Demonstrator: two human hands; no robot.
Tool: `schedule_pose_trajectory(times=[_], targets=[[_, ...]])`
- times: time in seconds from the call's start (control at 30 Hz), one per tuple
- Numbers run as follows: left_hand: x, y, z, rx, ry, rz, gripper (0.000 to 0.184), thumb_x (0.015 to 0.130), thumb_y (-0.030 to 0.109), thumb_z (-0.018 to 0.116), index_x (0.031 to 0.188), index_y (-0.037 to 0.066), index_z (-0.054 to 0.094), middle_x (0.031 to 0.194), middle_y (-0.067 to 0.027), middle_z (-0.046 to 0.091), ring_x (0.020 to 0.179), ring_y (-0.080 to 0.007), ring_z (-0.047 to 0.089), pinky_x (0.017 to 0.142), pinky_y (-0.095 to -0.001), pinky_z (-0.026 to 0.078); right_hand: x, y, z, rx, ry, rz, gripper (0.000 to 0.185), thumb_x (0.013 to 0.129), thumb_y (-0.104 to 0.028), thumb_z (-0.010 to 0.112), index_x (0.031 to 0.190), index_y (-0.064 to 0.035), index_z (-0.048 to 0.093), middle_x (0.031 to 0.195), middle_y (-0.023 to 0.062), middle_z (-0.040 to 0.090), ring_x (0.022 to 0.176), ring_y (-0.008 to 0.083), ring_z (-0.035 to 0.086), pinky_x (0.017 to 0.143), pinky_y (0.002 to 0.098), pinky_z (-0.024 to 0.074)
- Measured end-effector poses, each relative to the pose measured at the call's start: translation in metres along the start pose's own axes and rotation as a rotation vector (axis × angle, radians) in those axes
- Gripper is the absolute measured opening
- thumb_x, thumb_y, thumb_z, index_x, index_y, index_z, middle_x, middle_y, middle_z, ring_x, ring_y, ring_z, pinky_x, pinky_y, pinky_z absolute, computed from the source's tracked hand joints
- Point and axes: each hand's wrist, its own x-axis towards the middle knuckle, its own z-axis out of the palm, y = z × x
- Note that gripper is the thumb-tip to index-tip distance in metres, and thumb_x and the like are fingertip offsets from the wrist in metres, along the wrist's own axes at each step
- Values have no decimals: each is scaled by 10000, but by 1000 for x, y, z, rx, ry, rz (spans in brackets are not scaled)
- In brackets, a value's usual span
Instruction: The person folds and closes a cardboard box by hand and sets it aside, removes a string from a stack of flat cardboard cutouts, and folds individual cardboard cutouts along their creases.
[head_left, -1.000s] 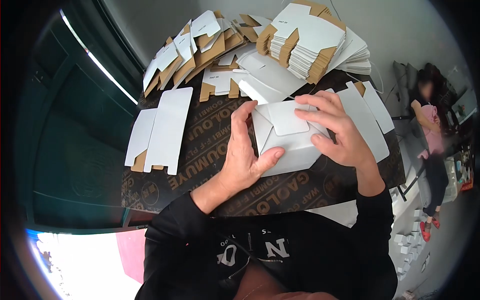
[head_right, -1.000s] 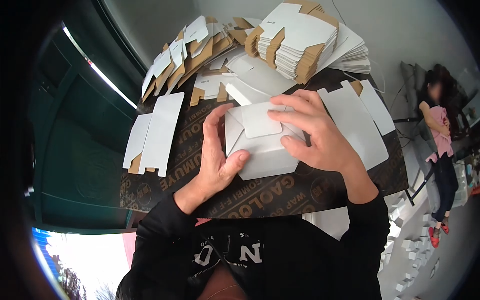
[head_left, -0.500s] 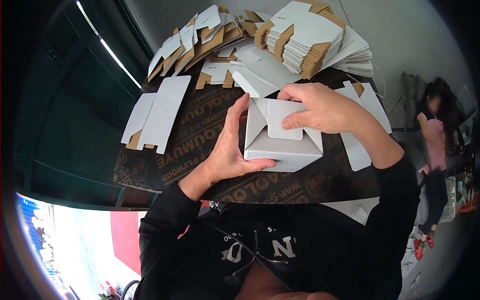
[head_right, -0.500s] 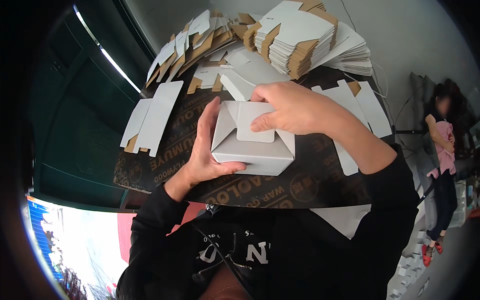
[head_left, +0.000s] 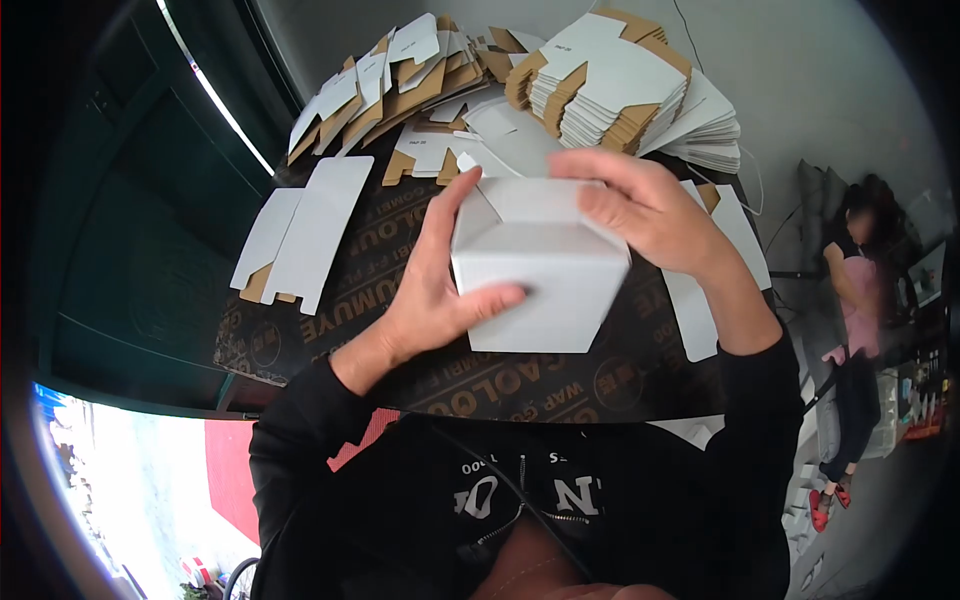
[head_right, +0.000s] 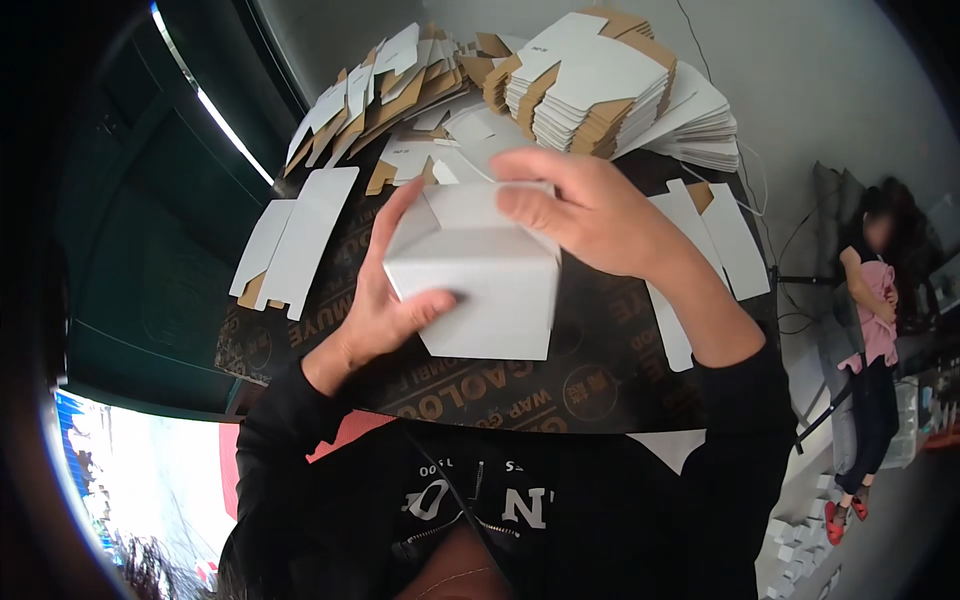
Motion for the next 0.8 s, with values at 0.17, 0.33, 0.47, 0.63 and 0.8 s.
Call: schedule_pose_trajectory(times=[0.17, 0.33, 0.47, 0.63, 0.8], targets=[[25, 13, -21, -563, -63, -586, 801, 974, 448, 555, 1498, -33, 186, 1344, -316, 433, 1075, -405, 602, 858, -389, 567, -15, 27, 9, 364, 185, -223, 594, 956, -339, 609, 1383, 51, 475, 1337, 203, 566, 1200, 255, 559, 982, 349, 442], [33, -5, -15, -755, 54, -767, 784, 986, 571, 418, 1453, -46, 294, 1329, -329, 466, 1049, -363, 632, 753, -353, 600, -37, 46, 15, -169, -25, -320, 705, 952, -372, 584, 1493, 1, 329, 1504, 217, 394, 1372, 317, 401, 1089, 383, 357], [21, -24, -15, -813, -27, -872, 794, 985, 611, 361, 1396, -69, 364, 1150, -330, 579, 884, -332, 682, 664, -340, 602, -31, 34, 40, -300, 72, -247, 706, 926, -313, 612, 1487, 10, 330, 1377, 244, 512, 1235, 347, 526, 977, 388, 443], [18, -25, -38, -801, -241, -984, 801, 994, 627, 308, 1297, -99, 455, 817, -262, 647, 617, -280, 664, 543, -321, 576, -27, 38, 47, -83, 104, -5, 705, 875, -259, 656, 1445, 37, 366, 1051, 233, 653, 922, 337, 651, 763, 381, 507], [19, -13, -33, -448, -132, -928, 639, 1006, 517, 393, 1222, -66, 540, 648, -193, 619, 457, -247, 588, 422, -296, 489, -30, 69, 67, -57, 215, -3, 659, 842, -213, 649, 1386, 71, 408, 706, 163, 643, 567, 301, 609, 548, 362, 474]])
